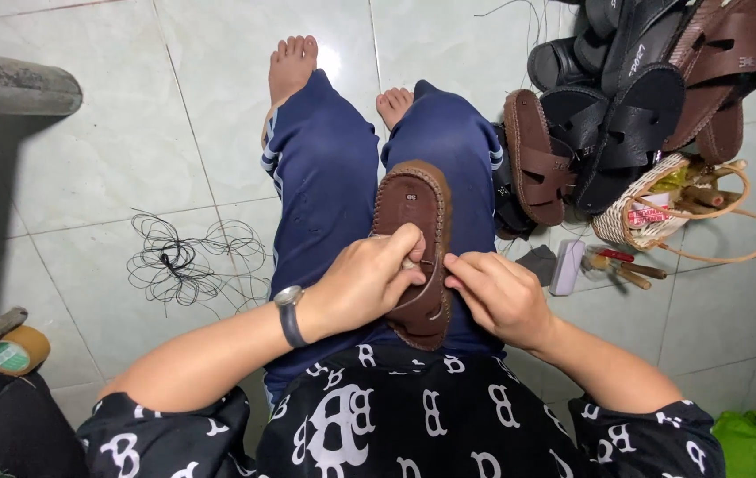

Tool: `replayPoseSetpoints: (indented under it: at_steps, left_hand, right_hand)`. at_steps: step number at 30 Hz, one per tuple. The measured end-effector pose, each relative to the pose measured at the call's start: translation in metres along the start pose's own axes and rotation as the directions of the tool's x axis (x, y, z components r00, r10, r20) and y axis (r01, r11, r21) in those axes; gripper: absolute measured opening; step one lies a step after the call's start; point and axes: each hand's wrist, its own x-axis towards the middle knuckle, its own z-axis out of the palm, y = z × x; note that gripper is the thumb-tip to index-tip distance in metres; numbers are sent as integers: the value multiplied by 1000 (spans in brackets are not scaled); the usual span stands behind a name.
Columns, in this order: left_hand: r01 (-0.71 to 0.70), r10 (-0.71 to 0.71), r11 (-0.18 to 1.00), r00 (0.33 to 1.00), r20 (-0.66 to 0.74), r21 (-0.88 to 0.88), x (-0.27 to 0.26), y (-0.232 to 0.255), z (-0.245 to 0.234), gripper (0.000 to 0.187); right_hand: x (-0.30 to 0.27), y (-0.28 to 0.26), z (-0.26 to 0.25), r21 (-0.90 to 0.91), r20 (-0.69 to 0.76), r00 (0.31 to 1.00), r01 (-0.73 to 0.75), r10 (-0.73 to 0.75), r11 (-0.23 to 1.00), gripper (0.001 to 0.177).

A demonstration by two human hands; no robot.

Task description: Hand-stitching the upper strap of a brown sandal to the sole using a needle and thread.

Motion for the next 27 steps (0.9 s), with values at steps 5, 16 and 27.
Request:
replayPoseSetpoints:
  at_steps: [5,16,27]
  left_hand:
    - [112,-68,968,979,194,-225,3,10,-16,37]
    - [-229,246,927,969,-19,295,-22,-3,-6,35]
    - [-250,357,786,930,-85,565,-37,-14,2,36]
  right_hand:
    - [-2,3,-19,3,149,985,-86,84,996,26]
    - [-21,20,-88,-485,611,705,-27,360,874,71]
    - [-11,-1,-8,227,224,946,-283,232,932,15]
